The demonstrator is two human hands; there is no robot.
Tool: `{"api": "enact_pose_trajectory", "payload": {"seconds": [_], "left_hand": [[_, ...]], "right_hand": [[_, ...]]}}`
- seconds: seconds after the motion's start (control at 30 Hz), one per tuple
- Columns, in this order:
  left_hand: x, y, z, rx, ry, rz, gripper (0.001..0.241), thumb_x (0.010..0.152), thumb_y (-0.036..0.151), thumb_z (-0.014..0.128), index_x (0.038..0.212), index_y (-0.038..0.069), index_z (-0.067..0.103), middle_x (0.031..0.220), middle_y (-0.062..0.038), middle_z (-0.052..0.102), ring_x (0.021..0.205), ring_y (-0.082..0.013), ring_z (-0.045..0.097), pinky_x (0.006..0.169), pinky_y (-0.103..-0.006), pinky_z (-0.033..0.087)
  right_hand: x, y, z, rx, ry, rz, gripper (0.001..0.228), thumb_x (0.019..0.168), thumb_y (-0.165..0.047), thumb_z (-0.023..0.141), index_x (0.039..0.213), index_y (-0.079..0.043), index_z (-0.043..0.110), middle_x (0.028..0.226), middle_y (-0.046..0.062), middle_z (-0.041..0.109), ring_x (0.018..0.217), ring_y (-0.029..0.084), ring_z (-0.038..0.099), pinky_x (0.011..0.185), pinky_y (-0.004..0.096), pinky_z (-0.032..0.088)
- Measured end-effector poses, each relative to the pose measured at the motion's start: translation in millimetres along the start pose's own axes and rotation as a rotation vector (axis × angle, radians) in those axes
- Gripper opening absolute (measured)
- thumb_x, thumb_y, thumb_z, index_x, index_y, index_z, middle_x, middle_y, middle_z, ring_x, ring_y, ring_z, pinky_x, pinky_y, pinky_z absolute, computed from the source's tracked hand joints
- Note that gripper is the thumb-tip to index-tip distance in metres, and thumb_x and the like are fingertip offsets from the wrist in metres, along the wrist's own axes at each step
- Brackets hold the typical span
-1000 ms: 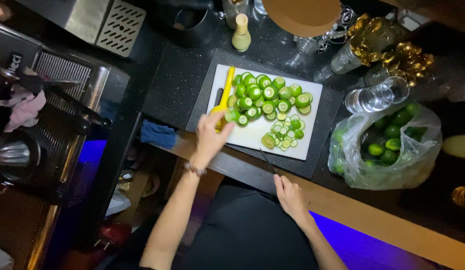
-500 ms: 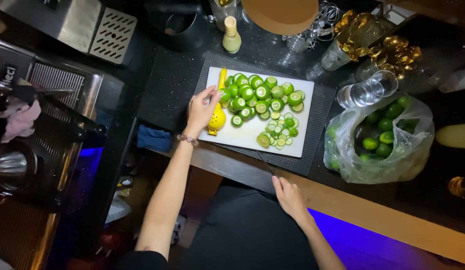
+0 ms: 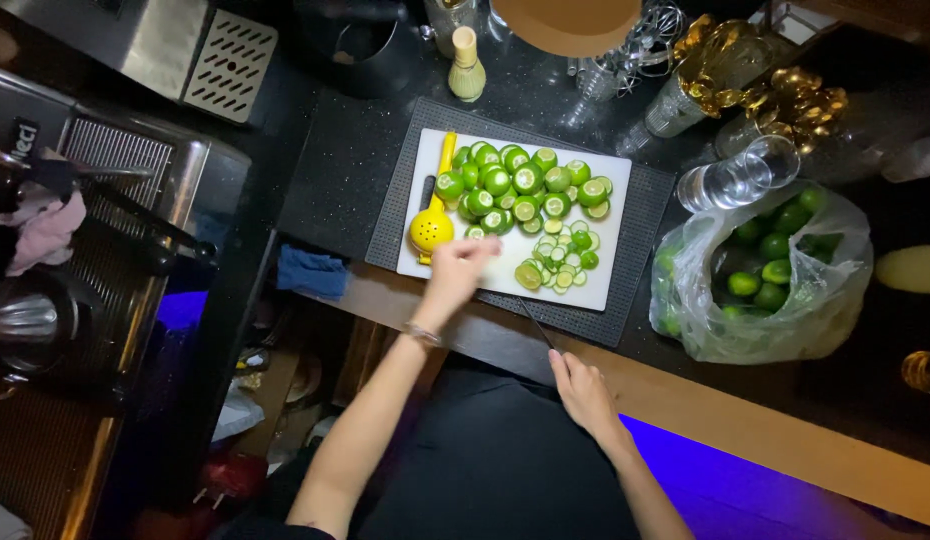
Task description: Slicing several small green limes into rounds on a white cutting board.
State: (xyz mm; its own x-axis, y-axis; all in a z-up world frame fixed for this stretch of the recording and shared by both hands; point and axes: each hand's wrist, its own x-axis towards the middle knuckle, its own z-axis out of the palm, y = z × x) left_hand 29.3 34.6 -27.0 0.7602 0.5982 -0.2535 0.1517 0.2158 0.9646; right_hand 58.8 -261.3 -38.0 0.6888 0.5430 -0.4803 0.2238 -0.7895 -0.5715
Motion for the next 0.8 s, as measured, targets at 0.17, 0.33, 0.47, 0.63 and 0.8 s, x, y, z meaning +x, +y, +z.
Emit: {"api": "enact_pose_trajectory", "payload": {"seconds": [0.17, 0.33, 0.47, 0.63, 0.8], "left_hand": [[-33, 40, 57, 0.919, -0.023, 0.454, 0.043, 0.072, 0.040, 0.084, 0.102, 0.008, 0.078, 0.094, -0.011, 0.077, 0.085, -0.0312, 0.069, 0.075, -0.0401, 0.055], [-32, 35, 57, 1.013, -0.053, 0.252, 0.045, 0.079, 0.044, 0.082, 0.109, 0.011, 0.077, 0.092, -0.011, 0.075, 0.090, -0.0316, 0.069, 0.079, -0.0426, 0.055], [-31, -12, 22, 0.678, 0.169, 0.306, 0.040, 0.079, 0.036, 0.084, 0.109, 0.012, 0.075, 0.095, -0.009, 0.075, 0.091, -0.0281, 0.070, 0.082, -0.0403, 0.056], [-50, -13, -7, 0.783, 0.153, 0.425, 0.039, 0.078, 0.030, 0.087, 0.112, 0.013, 0.076, 0.094, -0.010, 0.073, 0.091, -0.0290, 0.068, 0.082, -0.0398, 0.056], [-53, -2, -13, 0.811, 0.122, 0.479, 0.043, 0.080, 0.029, 0.085, 0.116, 0.010, 0.075, 0.111, -0.006, 0.074, 0.094, -0.0283, 0.064, 0.087, -0.0392, 0.055]], "right_hand": [[-3, 9, 3, 0.020, 0.013, 0.019, 0.045, 0.102, -0.044, 0.049, 0.089, -0.005, 0.067, 0.088, 0.032, 0.070, 0.090, 0.053, 0.065, 0.077, 0.062, 0.051], [-4, 3, -4, 0.013, 0.020, 0.016, 0.046, 0.102, -0.044, 0.048, 0.088, -0.004, 0.066, 0.088, 0.031, 0.070, 0.089, 0.053, 0.065, 0.077, 0.062, 0.051], [6, -19, -15, -0.011, 0.056, 0.006, 0.047, 0.103, -0.045, 0.047, 0.089, -0.005, 0.066, 0.087, 0.032, 0.070, 0.090, 0.053, 0.066, 0.079, 0.062, 0.052], [28, -47, -28, -0.105, 0.039, 0.025, 0.050, 0.104, -0.046, 0.044, 0.090, -0.005, 0.069, 0.087, 0.032, 0.070, 0.087, 0.054, 0.067, 0.081, 0.062, 0.053], [26, -69, -29, -0.199, 0.041, -0.026, 0.049, 0.104, -0.046, 0.044, 0.091, -0.004, 0.067, 0.084, 0.032, 0.070, 0.083, 0.054, 0.067, 0.077, 0.062, 0.054]]}}
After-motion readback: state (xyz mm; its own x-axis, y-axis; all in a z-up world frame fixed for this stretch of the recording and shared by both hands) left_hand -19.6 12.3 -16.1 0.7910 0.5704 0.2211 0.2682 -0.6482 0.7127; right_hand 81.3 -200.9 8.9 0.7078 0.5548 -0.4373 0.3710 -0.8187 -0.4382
